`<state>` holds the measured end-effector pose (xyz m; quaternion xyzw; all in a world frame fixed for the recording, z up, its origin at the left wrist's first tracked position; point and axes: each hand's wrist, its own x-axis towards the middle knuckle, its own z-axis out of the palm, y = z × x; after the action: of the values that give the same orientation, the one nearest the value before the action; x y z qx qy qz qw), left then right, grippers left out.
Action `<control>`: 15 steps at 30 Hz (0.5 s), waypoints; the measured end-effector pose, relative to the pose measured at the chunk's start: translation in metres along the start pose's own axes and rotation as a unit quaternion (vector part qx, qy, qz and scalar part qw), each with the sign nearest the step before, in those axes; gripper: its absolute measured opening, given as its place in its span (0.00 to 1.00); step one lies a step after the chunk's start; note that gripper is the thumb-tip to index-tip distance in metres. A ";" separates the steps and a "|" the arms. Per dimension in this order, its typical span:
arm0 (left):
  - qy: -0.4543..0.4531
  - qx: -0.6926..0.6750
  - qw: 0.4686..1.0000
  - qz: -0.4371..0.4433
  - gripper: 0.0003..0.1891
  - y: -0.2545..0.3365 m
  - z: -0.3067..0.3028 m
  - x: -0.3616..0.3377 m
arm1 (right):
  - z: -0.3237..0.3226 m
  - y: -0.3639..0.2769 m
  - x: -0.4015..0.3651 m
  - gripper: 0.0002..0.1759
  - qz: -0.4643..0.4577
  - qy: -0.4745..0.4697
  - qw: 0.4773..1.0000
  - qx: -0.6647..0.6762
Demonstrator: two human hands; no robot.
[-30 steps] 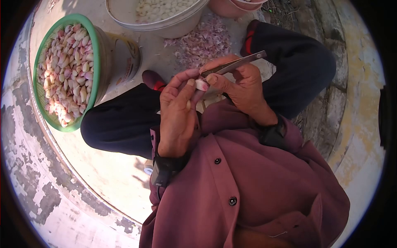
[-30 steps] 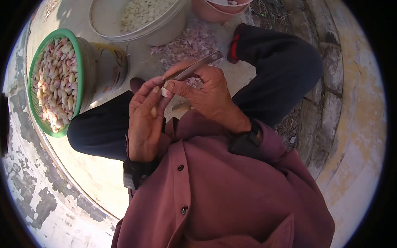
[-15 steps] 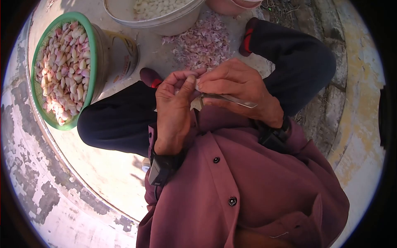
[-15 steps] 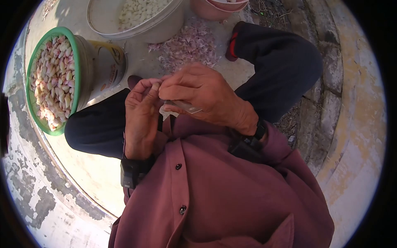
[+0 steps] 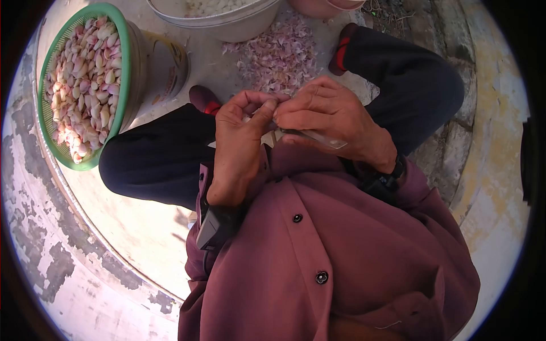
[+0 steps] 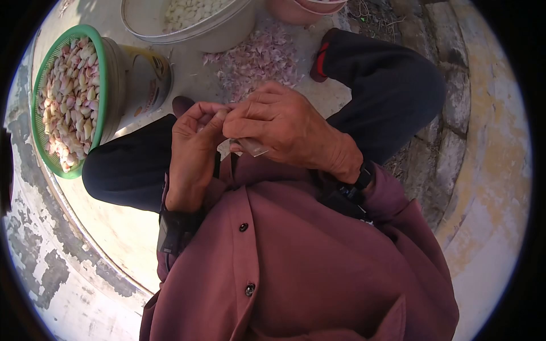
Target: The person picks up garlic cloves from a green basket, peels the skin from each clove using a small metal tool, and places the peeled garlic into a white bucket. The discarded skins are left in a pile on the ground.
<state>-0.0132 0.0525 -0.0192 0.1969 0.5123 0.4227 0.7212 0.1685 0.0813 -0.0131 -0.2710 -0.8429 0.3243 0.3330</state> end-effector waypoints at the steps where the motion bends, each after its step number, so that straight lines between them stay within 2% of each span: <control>1: -0.002 -0.005 1.000 0.001 0.04 -0.001 0.000 0.000 | 0.000 0.000 0.001 0.16 -0.004 -0.002 1.000 -0.008; 9: -0.006 0.004 1.000 -0.001 0.05 -0.002 -0.001 -0.001 | 0.004 0.004 -0.003 0.14 -0.018 0.005 0.999 -0.028; 11: -0.007 0.007 1.000 -0.001 0.05 -0.002 -0.001 0.001 | 0.002 -0.001 -0.002 0.11 0.175 0.023 0.973 0.147; 12: 0.000 0.011 1.000 0.000 0.05 -0.003 0.001 0.000 | 0.003 0.000 -0.002 0.11 0.175 0.022 0.973 0.146; 13: 0.009 0.016 1.000 0.001 0.06 -0.004 0.003 -0.001 | 0.005 0.002 -0.003 0.09 0.255 0.072 0.921 0.286; 14: 0.008 0.015 1.000 0.001 0.06 -0.004 0.006 -0.001 | 0.006 0.004 -0.004 0.08 0.328 0.120 0.839 0.417; 15: 0.022 -0.023 0.999 0.003 0.07 -0.004 0.009 0.000 | 0.008 0.006 -0.005 0.08 0.329 0.121 0.839 0.416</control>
<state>-0.0034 0.0519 -0.0183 0.1727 0.5179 0.4405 0.7127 0.1673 0.0789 -0.0238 -0.4055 -0.4431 0.6992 0.3877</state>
